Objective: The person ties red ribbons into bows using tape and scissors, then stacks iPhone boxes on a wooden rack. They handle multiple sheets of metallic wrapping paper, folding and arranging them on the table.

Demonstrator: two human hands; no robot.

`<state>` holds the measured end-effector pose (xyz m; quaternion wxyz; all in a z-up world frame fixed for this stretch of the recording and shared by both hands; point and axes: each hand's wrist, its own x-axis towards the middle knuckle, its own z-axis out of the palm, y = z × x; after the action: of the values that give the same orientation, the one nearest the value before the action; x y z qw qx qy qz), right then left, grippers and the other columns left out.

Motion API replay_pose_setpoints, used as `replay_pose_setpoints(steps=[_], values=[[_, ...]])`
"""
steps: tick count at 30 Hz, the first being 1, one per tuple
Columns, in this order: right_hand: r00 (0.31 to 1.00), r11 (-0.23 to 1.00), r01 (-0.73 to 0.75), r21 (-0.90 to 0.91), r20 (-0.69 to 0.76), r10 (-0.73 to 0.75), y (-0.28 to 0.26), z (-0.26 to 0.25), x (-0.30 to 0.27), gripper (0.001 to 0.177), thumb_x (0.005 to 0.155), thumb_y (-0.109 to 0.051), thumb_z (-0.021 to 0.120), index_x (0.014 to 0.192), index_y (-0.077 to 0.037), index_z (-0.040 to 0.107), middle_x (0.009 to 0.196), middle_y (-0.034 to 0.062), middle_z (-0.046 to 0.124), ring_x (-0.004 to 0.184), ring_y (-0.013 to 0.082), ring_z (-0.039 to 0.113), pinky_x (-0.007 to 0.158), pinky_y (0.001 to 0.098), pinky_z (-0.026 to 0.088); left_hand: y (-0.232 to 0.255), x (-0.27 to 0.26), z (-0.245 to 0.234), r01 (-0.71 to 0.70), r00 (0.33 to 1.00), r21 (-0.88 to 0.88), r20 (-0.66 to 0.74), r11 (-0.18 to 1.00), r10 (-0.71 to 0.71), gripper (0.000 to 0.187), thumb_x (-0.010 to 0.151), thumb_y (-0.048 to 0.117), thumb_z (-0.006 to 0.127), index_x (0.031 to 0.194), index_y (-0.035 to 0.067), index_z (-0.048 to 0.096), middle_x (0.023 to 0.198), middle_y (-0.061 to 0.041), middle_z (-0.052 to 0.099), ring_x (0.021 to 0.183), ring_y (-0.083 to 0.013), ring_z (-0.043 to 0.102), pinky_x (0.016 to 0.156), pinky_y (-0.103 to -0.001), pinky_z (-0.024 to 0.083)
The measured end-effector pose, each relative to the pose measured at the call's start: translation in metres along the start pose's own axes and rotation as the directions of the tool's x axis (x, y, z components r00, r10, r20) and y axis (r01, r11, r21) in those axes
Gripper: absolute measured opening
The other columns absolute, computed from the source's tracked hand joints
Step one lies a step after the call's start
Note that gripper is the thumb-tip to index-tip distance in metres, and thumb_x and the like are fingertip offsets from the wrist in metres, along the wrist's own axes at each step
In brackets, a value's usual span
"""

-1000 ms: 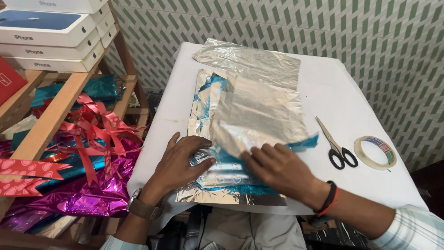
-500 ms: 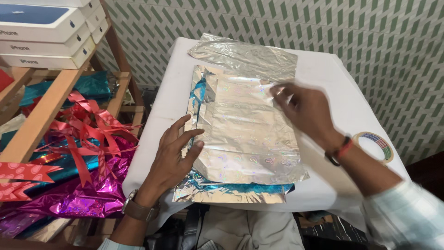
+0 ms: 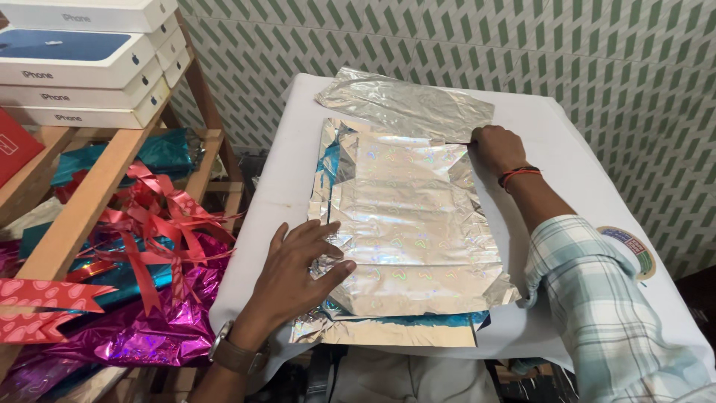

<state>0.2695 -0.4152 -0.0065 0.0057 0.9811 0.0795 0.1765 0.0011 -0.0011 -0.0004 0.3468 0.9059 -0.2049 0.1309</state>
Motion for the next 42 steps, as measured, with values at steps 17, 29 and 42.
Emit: replay_pose_setpoints(steps=[17, 29, 42], values=[[0.74, 0.872, 0.456, -0.179, -0.468, -0.483, -0.09, -0.185, -0.046, 0.004, 0.095, -0.016, 0.077, 0.098, -0.013, 0.079, 0.084, 0.0051, 0.072, 0.081, 0.0278, 0.061, 0.076, 0.0467, 0.044, -0.007, 0.0, 0.004, 0.026, 0.999, 0.007, 0.026, 1.0, -0.026, 0.047, 0.085, 0.055, 0.069, 0.099, 0.011, 0.076, 0.131, -0.005, 0.07, 0.136, -0.0283, 0.051, 0.121, -0.057, 0.014], [0.668, 0.655, 0.742, 0.14, -0.236, -0.706, -0.207, -0.174, -0.204, 0.024, 0.08, -0.019, 0.074, 0.101, -0.008, 0.07, 0.073, 0.0043, 0.062, 0.071, 0.0238, 0.061, 0.063, 0.0394, 0.046, -0.008, -0.001, 0.006, 0.026, 1.0, 0.012, 0.006, 1.0, -0.026, 0.039, 0.086, 0.049, 0.07, 0.097, 0.013, 0.076, 0.127, -0.003, 0.072, 0.135, -0.0255, 0.052, 0.119, -0.058, 0.017], [0.928, 0.81, 0.323, 0.489, 0.003, -0.372, -0.162, -0.174, -0.18, 0.028, 0.096, -0.032, 0.068, 0.118, -0.016, 0.075, 0.107, 0.0041, 0.08, 0.086, 0.0199, 0.076, 0.077, 0.0344, 0.059, -0.001, 0.002, -0.013, -0.034, 0.978, -0.411, -0.2, 0.911, -0.054, 0.032, 0.088, 0.027, 0.073, 0.111, 0.006, 0.063, 0.138, -0.017, 0.063, 0.131, -0.0326, 0.059, 0.109, -0.041, 0.044]])
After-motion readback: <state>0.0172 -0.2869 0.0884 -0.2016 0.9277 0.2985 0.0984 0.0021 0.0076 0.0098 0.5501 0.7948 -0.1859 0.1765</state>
